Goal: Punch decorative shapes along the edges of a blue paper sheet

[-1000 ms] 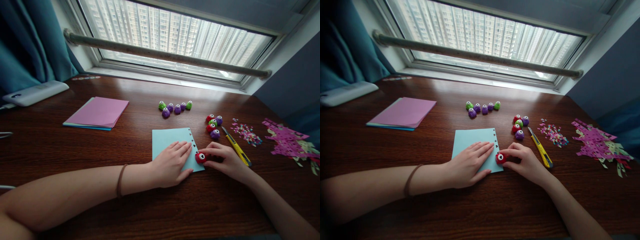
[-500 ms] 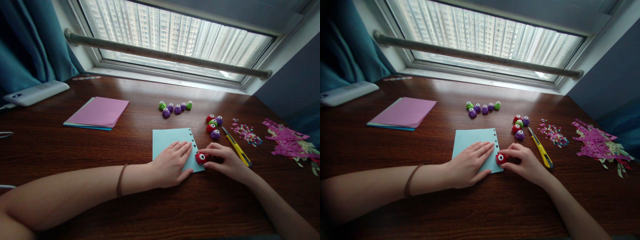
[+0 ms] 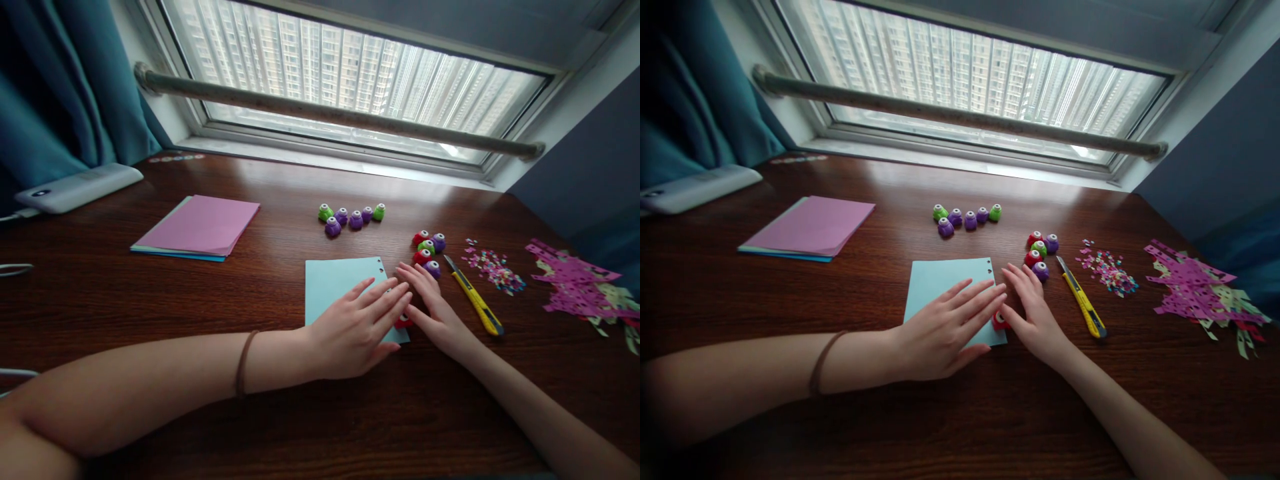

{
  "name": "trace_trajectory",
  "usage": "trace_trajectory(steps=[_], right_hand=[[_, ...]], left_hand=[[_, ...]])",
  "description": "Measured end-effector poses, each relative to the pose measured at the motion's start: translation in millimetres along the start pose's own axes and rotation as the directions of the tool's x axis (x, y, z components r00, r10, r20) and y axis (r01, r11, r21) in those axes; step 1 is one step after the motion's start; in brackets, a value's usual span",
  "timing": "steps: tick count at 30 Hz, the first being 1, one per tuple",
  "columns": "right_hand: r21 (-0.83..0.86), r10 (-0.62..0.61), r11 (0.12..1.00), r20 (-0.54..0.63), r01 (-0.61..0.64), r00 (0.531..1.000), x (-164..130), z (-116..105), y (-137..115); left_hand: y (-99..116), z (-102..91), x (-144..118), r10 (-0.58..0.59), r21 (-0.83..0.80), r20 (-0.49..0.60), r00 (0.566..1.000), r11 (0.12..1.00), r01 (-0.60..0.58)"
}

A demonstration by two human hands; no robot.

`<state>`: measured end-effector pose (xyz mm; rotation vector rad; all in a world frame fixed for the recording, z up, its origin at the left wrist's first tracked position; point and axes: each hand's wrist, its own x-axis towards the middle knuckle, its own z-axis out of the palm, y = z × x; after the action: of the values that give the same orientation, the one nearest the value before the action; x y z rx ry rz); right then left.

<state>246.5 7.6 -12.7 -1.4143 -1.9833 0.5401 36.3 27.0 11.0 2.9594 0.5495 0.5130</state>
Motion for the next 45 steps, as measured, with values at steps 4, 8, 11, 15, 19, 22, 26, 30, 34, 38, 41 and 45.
trace_trajectory(steps=[4, 8, 11, 15, 19, 22, 26, 30, 34, 38, 41, 45], right_hand=[[-0.033, -0.026, 0.999, 0.013, 0.026, 1.0, -0.8, 0.8, 6.4], [-0.066, -0.017, 0.998, 0.017, 0.018, 1.0, -2.9, 3.9, 8.0], [-0.105, -0.044, 0.993, 0.004, 0.045, 0.999, -5.3, 9.3, 7.3], [-0.141, -0.077, 0.987, 0.008, 0.078, 0.997, -7.3, 15.6, 6.8], [-0.154, -0.064, 0.986, 0.022, 0.067, 0.998, -7.1, 18.9, 7.5], [-0.154, -0.053, 0.986, 0.032, 0.057, 0.998, -6.7, 20.1, 7.7], [-0.098, -0.053, 0.994, 0.01, 0.054, 0.999, -8.0, 19.8, 6.4], [0.054, 0.008, 0.999, -0.005, -0.007, 1.0, -10.3, 18.0, 4.0], [0.187, 0.095, 0.978, -0.008, -0.092, 0.995, -9.7, 10.9, -1.4], [0.267, 0.144, 0.952, 0.05, -0.152, 0.988, -6.0, -6.1, -9.1], [0.203, 0.112, 0.97, 0.123, -0.135, 0.986, -4.7, -17.1, -12.7], [0.106, 0.029, 0.993, 0.178, -0.048, 0.984, -5.9, -18.4, -13.1]], left_hand=[[1.3, 3.8, 3.8, 0.041, -0.065, 0.01, 0.999, 0.997, -0.04], [1.2, 6.3, 5.6, 0.061, -0.082, 0.006, 0.998, 0.995, -0.061], [0.7, 5.9, 6.1, 0.093, -0.07, -0.007, 0.996, 0.993, -0.093], [-0.7, 5.6, 5.2, 0.142, -0.038, 0.019, 0.99, 0.989, -0.141], [-3.1, 6.1, 4.0, 0.165, -0.046, 0.033, 0.986, 0.986, -0.163], [-4.4, 7.4, 3.4, 0.161, -0.053, 0.031, 0.986, 0.986, -0.159], [-4.5, 10.8, 2.9, 0.157, -0.052, 0.011, 0.987, 0.986, -0.157], [-3.2, 11.7, 3.1, 0.125, -0.047, 0.009, 0.992, 0.991, -0.125], [-1.7, 7.8, 3.4, 0.091, -0.046, 0.002, 0.996, 0.995, -0.091], [-1.9, 5.6, 1.8, 0.037, -0.057, -0.014, 0.999, 0.998, -0.038], [-3.2, 7.4, -0.3, 0.0, -0.059, 0.003, 1.0, 0.998, 0.0], [-4.8, 11.1, -1.5, -0.056, -0.056, 0.041, 0.998, 0.997, 0.058]])
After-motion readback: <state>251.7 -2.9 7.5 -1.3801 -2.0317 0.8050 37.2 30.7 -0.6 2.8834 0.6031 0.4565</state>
